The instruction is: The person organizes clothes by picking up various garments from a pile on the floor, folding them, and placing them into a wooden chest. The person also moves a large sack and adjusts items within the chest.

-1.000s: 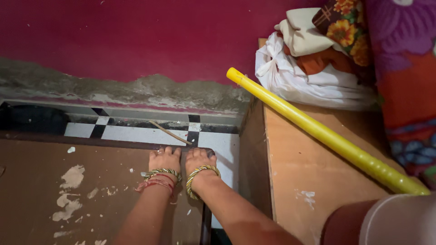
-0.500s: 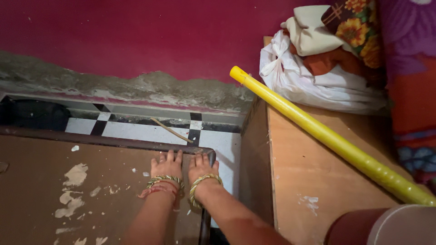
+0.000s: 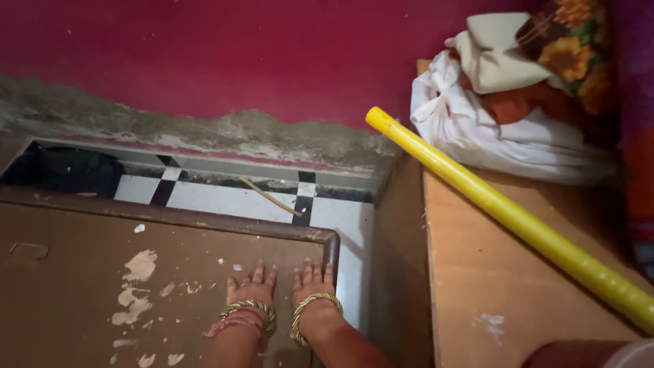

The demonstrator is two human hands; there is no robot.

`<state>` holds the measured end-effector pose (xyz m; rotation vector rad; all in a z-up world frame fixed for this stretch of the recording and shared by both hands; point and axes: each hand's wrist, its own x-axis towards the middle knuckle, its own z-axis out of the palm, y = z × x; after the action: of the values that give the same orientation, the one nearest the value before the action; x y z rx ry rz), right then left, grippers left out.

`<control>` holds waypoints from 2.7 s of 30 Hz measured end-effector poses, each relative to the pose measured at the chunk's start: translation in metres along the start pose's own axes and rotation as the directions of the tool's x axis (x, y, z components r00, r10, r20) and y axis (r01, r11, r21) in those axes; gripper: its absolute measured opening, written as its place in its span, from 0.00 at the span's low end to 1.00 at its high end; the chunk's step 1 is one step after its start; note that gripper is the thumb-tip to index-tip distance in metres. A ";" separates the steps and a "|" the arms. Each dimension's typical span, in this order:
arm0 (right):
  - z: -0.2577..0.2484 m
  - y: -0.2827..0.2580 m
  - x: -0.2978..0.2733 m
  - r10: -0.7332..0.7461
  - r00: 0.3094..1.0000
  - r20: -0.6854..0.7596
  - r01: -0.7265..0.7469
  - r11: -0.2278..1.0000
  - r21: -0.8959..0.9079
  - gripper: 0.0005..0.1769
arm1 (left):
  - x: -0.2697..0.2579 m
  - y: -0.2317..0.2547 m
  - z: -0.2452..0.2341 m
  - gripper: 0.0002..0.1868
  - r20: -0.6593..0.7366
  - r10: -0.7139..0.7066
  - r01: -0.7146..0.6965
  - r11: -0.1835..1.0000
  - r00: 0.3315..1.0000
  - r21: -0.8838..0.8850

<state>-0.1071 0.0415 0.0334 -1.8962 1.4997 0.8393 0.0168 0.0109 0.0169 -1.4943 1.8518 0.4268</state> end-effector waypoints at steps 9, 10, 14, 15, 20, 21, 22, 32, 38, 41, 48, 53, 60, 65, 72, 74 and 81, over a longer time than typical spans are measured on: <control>0.052 -0.028 0.091 -0.010 0.996 -0.088 -0.012 0.968 -0.252 0.38 | 0.010 -0.007 0.016 0.40 0.062 0.027 -0.024 0.998 0.998 -0.053; 0.039 -0.029 0.092 0.025 0.997 -0.072 -0.042 0.970 -0.241 0.38 | 0.012 -0.011 0.015 0.38 0.067 0.031 -0.026 0.997 0.997 -0.078; 0.029 -0.044 0.074 0.113 0.992 -0.053 -0.122 0.963 -0.238 0.40 | -0.011 -0.033 0.028 0.32 -0.040 0.006 -0.008 0.998 0.999 -0.055; 0.025 -0.044 0.072 0.128 0.988 -0.083 -0.145 0.957 -0.252 0.40 | -0.020 -0.040 0.025 0.30 -0.024 0.000 -0.001 0.999 1.000 -0.043; 0.016 -0.050 0.054 0.121 0.975 -0.184 -0.133 0.990 -0.052 0.40 | -0.075 -0.076 0.001 0.23 0.028 -0.017 0.018 0.999 0.999 -0.027; 0.013 -0.056 0.048 0.107 0.970 -0.219 -0.114 0.993 -0.020 0.38 | -0.086 -0.082 -0.003 0.21 0.004 -0.039 0.040 0.997 0.999 -0.071; 0.010 -0.065 0.040 0.100 0.956 -0.277 -0.102 0.995 0.008 0.35 | -0.098 -0.086 -0.005 0.19 -0.019 -0.062 0.060 0.992 0.998 -0.115; -0.065 -0.141 -0.164 -0.060 0.865 -0.499 0.102 0.993 0.057 0.27 | -0.284 -0.105 -0.023 0.16 -0.372 -0.020 -0.014 0.996 0.928 -0.088; -0.043 -0.176 -0.346 -0.251 0.831 -0.496 0.244 0.966 -0.079 0.20 | -0.452 -0.093 -0.001 0.15 -0.446 -0.047 0.036 0.999 0.894 -0.034; -0.028 -0.192 -0.431 -0.347 0.760 -0.550 0.290 0.938 -0.190 0.22 | -0.537 -0.083 0.014 0.14 -0.484 -0.059 0.068 0.998 0.873 0.000; -0.009 -0.226 -0.615 -0.512 0.695 -0.506 0.356 0.855 -0.377 0.20 | -0.710 -0.063 0.033 0.14 -0.523 -0.180 0.184 0.982 0.833 -0.045; -0.002 -0.240 -0.702 -0.605 0.639 -0.475 0.383 0.786 -0.486 0.20 | -0.806 -0.054 0.041 0.14 -0.576 -0.232 0.226 0.971 0.784 -0.084; 0.013 -0.249 -0.762 -0.731 0.549 -0.405 0.449 0.667 -0.594 0.19 | -0.895 -0.024 0.060 0.19 -0.503 -0.433 0.395 0.899 0.748 -0.188; 0.043 -0.253 -0.784 -0.793 0.530 -0.300 0.481 0.572 -0.665 0.21 | -0.933 0.003 0.090 0.19 -0.468 -0.504 0.460 0.862 0.726 -0.215; 0.087 -0.291 -0.838 -0.859 0.471 -0.202 0.519 0.455 -0.723 0.24 | -1.012 0.021 0.130 0.14 -0.397 -0.616 0.578 0.784 0.681 -0.225; 0.099 -0.311 -0.857 -0.890 0.418 -0.183 0.542 0.406 -0.735 0.23 | -1.039 0.023 0.146 0.14 -0.384 -0.645 0.607 0.760 0.661 -0.233; 0.166 -0.413 -0.930 -0.918 0.381 -0.107 0.555 0.320 -0.768 0.21 | -1.144 0.015 0.236 0.14 -0.353 -0.721 0.688 0.685 0.596 -0.239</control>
<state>0.1158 0.8258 0.6644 -3.1575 0.1998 0.2808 0.1699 0.9813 0.6490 -2.3644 1.3405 -0.2481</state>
